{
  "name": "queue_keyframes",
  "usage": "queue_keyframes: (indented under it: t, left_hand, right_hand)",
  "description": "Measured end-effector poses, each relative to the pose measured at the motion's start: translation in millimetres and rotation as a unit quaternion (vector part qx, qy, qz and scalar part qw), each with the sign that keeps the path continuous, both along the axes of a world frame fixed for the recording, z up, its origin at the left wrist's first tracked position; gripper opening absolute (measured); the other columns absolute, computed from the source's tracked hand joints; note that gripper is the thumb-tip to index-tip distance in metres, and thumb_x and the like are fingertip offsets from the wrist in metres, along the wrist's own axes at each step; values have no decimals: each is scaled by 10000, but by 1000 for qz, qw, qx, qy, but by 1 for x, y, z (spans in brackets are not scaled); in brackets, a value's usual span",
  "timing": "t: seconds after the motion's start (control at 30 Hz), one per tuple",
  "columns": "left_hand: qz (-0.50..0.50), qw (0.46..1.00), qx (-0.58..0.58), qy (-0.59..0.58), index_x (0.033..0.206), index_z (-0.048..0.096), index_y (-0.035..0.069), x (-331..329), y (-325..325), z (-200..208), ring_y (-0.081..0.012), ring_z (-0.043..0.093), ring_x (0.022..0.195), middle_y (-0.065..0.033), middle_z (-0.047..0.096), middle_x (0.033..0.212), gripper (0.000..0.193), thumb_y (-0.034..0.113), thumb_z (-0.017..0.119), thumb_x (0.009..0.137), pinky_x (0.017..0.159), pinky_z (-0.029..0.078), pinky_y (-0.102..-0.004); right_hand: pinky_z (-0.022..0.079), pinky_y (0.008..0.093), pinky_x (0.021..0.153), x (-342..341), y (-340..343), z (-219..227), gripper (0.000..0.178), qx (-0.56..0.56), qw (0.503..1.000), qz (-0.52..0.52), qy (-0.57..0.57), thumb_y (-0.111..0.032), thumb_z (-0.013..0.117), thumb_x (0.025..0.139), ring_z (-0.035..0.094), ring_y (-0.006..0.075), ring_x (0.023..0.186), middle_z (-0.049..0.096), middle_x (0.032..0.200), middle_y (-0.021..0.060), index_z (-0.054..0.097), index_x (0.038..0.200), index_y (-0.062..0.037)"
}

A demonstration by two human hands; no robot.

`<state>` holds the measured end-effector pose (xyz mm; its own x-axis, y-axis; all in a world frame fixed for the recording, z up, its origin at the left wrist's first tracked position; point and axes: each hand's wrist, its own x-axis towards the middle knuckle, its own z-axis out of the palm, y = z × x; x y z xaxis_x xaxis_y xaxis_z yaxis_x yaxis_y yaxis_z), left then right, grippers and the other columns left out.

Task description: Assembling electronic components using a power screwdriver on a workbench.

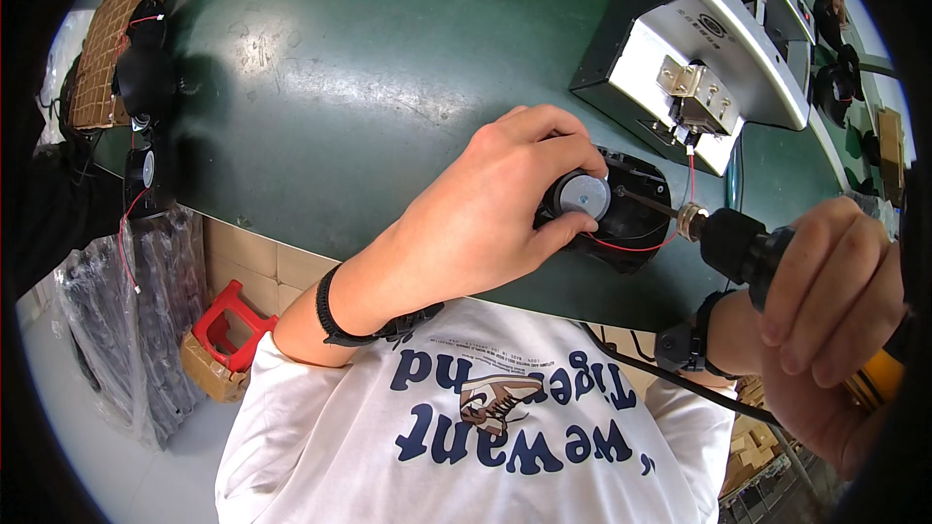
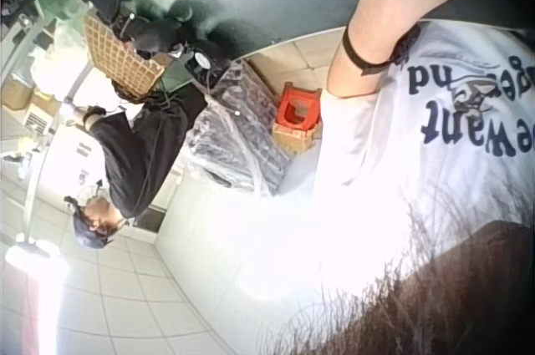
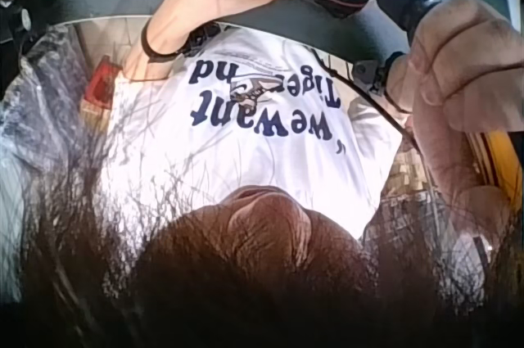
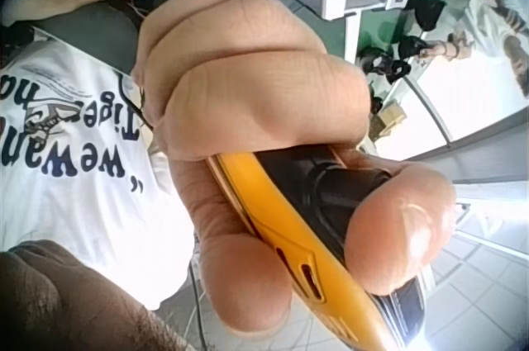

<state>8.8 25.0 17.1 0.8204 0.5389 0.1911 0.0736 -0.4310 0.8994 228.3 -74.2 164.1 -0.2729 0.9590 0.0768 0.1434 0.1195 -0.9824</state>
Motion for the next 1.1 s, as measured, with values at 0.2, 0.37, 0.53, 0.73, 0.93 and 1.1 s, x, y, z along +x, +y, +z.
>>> queue_keyframes:
  t: [0.2,0.37,0.53,0.73,0.93,1.1]
  left_hand:
    - [-1,1000,-2,5,1044,704,26,-1,0,0,-370,696,992,-159,681,1188,412,88,897,685,867,566,-397]
    - [11,1000,22,-10,1056,716,49,-7,-5,10,-371,638,1146,-132,668,1232,519,248,943,634,976,507,-456]
    - [-2,979,204,22,1047,729,98,-25,-18,0,-315,594,1274,-75,678,1230,500,311,917,636,1039,413,-517]
    - [22,963,268,-10,947,714,120,-23,-30,-24,-278,646,1227,-67,705,1265,349,219,894,665,993,424,-496]
    - [26,957,288,-35,922,728,105,-25,-29,-29,-285,684,1170,-75,734,1236,254,152,849,704,956,435,-490]
    - [24,957,286,-45,931,753,86,-25,-30,-28,-283,690,1161,-68,747,1207,182,129,797,760,946,429,-498]
  right_hand:
    - [556,227,526,0,1,6,310,-8,1000,6,-28,-82,893,766,671,148,629,669,758,13,598,853,-125]
    - [557,237,524,5,4,4,311,11,999,33,-30,-76,896,760,674,155,629,670,750,9,599,833,-128]
    - [572,223,536,2,3,1,199,39,999,10,-30,-141,823,843,667,124,589,659,689,12,638,778,-108]
    - [584,222,536,0,3,-3,221,63,998,-5,-21,-181,778,893,663,114,552,655,648,20,664,727,-89]
    - [566,270,486,0,-1,-8,270,43,999,-11,18,-94,879,769,668,191,557,679,719,35,610,747,-99]
    - [558,243,485,-8,-17,-12,248,69,990,-119,37,-171,842,821,647,157,528,654,672,31,610,773,-98]
